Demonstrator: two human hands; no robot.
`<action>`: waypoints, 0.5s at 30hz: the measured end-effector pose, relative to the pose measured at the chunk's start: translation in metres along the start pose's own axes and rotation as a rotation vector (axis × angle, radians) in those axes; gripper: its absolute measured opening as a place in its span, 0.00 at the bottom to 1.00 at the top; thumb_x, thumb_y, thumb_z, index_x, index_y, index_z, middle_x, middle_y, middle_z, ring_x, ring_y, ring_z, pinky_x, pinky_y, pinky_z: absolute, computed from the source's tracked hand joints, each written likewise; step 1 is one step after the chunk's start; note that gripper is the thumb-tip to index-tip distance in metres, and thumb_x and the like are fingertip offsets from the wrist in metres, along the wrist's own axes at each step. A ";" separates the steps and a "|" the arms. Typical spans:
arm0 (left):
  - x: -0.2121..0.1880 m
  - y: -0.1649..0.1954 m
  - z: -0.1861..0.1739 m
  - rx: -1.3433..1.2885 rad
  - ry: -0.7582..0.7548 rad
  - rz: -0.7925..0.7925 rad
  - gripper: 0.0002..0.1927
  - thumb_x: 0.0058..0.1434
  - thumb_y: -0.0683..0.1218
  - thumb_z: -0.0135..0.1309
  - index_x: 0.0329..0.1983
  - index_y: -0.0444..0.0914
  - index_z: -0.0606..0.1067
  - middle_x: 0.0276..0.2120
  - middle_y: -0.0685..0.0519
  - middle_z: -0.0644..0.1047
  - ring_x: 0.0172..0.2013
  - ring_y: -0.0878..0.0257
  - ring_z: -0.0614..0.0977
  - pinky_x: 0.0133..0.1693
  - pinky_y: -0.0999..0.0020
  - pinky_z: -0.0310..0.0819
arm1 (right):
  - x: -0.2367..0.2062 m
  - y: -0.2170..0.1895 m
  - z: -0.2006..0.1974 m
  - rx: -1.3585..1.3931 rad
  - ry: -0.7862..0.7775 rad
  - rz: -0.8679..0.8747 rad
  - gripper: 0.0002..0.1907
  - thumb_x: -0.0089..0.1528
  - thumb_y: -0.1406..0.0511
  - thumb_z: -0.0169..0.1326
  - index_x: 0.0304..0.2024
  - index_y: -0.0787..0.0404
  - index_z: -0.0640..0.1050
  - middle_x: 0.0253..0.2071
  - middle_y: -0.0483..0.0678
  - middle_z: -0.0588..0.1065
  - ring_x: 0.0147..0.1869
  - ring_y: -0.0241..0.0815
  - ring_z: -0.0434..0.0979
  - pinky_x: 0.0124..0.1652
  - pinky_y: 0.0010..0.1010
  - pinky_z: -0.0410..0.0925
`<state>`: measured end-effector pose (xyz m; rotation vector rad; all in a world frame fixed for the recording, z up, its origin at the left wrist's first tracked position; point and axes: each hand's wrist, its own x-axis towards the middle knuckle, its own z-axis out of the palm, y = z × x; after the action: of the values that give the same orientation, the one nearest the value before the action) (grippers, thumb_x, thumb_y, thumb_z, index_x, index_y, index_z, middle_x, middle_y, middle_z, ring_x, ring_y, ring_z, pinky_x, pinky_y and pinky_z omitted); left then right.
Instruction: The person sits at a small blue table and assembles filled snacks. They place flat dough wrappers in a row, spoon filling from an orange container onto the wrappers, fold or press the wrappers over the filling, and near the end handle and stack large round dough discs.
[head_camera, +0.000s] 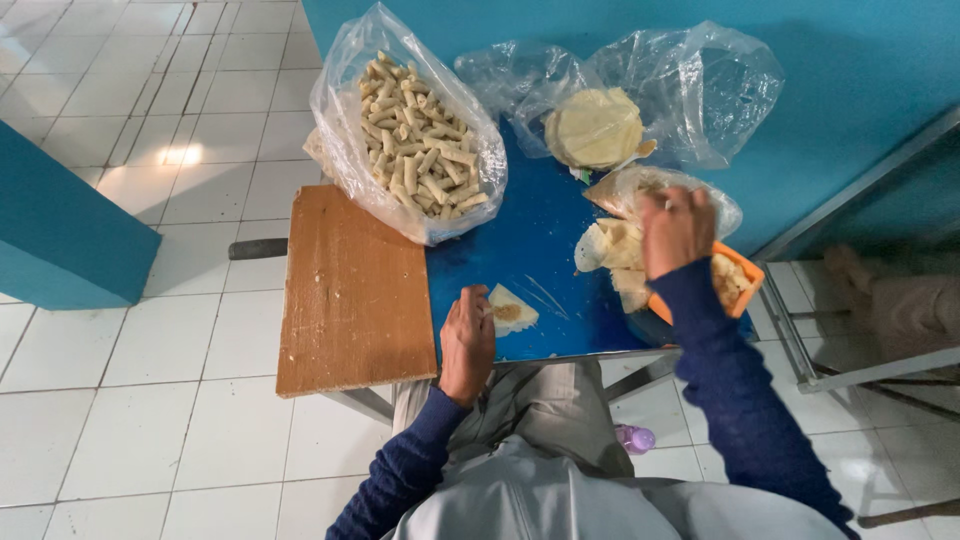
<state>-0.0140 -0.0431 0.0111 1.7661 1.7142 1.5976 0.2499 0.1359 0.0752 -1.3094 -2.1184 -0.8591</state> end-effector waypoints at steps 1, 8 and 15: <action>0.000 0.000 0.000 0.000 -0.003 -0.004 0.18 0.58 0.31 0.51 0.53 0.32 0.70 0.35 0.44 0.75 0.38 0.45 0.78 0.40 0.54 0.72 | -0.014 -0.023 -0.006 0.325 -0.099 0.067 0.15 0.58 0.73 0.53 0.44 0.54 0.83 0.44 0.50 0.79 0.49 0.54 0.71 0.49 0.43 0.67; 0.000 0.000 0.002 -0.004 -0.008 0.007 0.16 0.59 0.33 0.54 0.51 0.33 0.71 0.34 0.46 0.76 0.38 0.47 0.78 0.39 0.56 0.73 | -0.075 -0.124 -0.037 0.792 -0.257 0.057 0.08 0.56 0.65 0.63 0.38 0.56 0.81 0.35 0.48 0.76 0.44 0.53 0.74 0.44 0.43 0.67; 0.001 0.001 0.001 -0.022 -0.042 0.003 0.14 0.60 0.35 0.54 0.49 0.34 0.72 0.33 0.45 0.75 0.37 0.47 0.78 0.39 0.57 0.74 | -0.082 -0.134 -0.033 0.785 -0.235 0.105 0.06 0.59 0.67 0.62 0.37 0.59 0.78 0.34 0.49 0.74 0.43 0.53 0.74 0.43 0.43 0.67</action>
<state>-0.0131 -0.0419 0.0118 1.7797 1.6698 1.5637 0.1649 0.0179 0.0070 -1.0954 -2.1791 0.1964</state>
